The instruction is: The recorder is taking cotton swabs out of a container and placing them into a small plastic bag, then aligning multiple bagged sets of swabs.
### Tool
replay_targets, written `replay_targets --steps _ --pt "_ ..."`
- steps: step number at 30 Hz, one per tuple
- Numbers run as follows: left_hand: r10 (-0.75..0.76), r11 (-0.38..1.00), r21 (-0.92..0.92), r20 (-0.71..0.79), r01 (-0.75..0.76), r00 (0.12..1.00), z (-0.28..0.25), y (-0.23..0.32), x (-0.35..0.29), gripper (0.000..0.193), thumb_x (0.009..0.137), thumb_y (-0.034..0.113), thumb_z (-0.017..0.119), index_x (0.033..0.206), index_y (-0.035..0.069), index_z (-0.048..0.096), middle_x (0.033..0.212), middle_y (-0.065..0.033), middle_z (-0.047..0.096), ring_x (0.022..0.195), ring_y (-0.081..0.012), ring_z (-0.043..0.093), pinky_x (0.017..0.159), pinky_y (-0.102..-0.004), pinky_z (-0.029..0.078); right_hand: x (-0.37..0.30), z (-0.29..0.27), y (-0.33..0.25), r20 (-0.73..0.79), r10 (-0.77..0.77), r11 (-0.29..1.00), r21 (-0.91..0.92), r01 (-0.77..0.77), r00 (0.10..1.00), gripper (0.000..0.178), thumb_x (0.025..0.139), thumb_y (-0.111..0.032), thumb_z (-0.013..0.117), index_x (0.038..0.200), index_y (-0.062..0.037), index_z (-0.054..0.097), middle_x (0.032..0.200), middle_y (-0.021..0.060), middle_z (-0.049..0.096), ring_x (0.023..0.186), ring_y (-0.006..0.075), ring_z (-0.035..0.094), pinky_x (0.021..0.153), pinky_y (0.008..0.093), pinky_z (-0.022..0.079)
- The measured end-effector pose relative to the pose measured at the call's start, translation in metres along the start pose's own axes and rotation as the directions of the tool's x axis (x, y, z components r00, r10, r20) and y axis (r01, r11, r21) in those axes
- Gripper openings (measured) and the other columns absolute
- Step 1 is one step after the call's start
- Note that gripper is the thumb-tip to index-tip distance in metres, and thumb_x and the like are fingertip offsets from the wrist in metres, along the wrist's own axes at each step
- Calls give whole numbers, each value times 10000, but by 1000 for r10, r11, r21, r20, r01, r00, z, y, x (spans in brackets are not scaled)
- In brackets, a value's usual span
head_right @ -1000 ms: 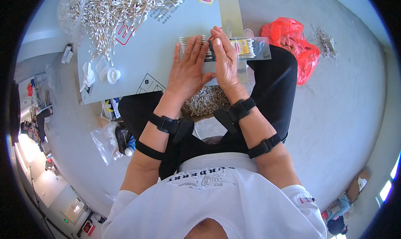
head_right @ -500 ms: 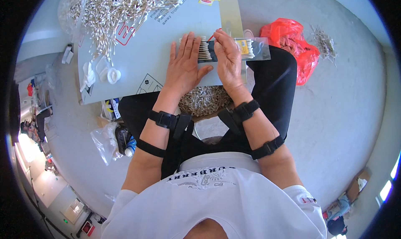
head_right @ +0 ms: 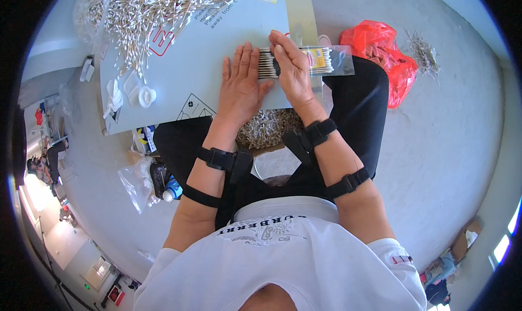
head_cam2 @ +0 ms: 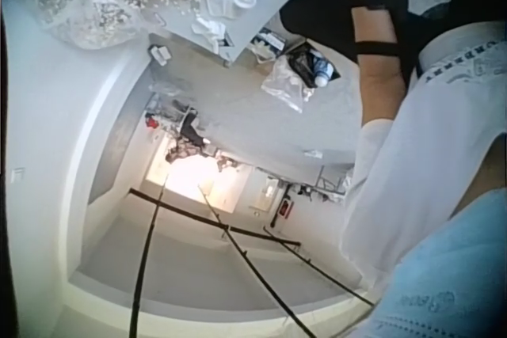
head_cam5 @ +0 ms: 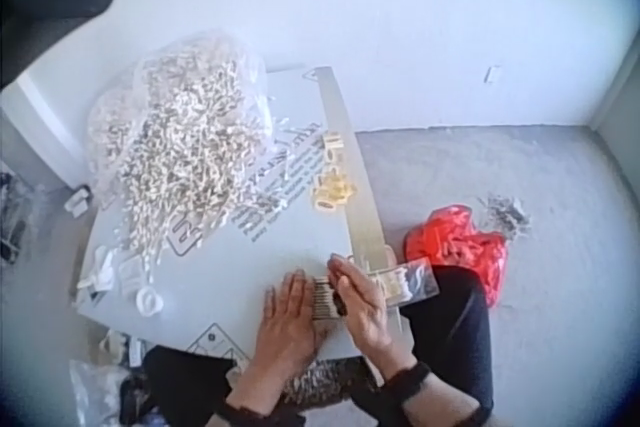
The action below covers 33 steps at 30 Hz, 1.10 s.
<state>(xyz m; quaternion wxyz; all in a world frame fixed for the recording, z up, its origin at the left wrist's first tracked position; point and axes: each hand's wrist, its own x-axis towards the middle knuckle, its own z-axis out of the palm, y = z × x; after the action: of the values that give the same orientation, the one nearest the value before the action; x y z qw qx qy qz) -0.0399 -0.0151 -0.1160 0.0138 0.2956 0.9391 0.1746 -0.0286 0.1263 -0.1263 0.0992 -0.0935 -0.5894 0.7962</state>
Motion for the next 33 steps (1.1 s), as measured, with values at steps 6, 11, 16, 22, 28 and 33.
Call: replay_targets --steps 6,11,16,22,28,33 --pt "-103 934 -355 -211 21 972 2 -3 5 678 964 320 521 1487 -9 241 1562 -218 180 1456 -358 168 1181 -464 127 -7 7 3 -144 -27 995 88 40 989 367 1031 -151 417 1322 59 495 1383 168 486 1315 231 447 1124 354 359" --pt "-378 595 -803 -268 11 886 10 -6 17 620 1025 365 404 1486 -13 234 1555 -222 193 1454 -352 170 1175 -427 158 -5 16 11 -207 -127 991 11 132 970 375 1024 -199 463 1318 26 522 1362 123 525 1214 183 508 1034 295 408" --pt "-328 601 -799 -266 -17 906 14 7 18 612 1033 379 372 1485 -9 238 1546 -213 229 1445 -337 205 1167 -417 184 -1 19 17 -249 -173 981 44 189 953 358 1021 -180 471 1293 44 531 1342 124 538 1183 171 513 1013 280 414" --pt "-149 830 -555 -313 -53 938 5 -10 9 622 1002 376 451 1486 25 281 1556 -169 248 1445 -313 224 1174 -421 170 5 -21 -19 0 -100 977 -190 98 995 371 938 -82 580 1292 16 532 1413 140 476 1289 235 477 1037 323 418" --pt "34 999 -7 -5 -34 999 -3 -3 -3 726 920 450 539 1483 55 306 1569 -141 228 1462 -279 188 1179 -502 133 0 -34 -29 545 -145 189 -804 564 826 535 766 -150 728 1274 -87 572 1388 72 506 1331 269 424 1120 432 325" --pt "30 999 42 46 -32 998 -3 -1 -4 756 900 475 557 1482 59 313 1569 -132 236 1464 -252 189 1179 -503 127 -4 -40 -14 586 -175 129 -783 609 791 507 781 -197 714 1261 -99 583 1358 46 538 1316 214 447 1132 434 302"
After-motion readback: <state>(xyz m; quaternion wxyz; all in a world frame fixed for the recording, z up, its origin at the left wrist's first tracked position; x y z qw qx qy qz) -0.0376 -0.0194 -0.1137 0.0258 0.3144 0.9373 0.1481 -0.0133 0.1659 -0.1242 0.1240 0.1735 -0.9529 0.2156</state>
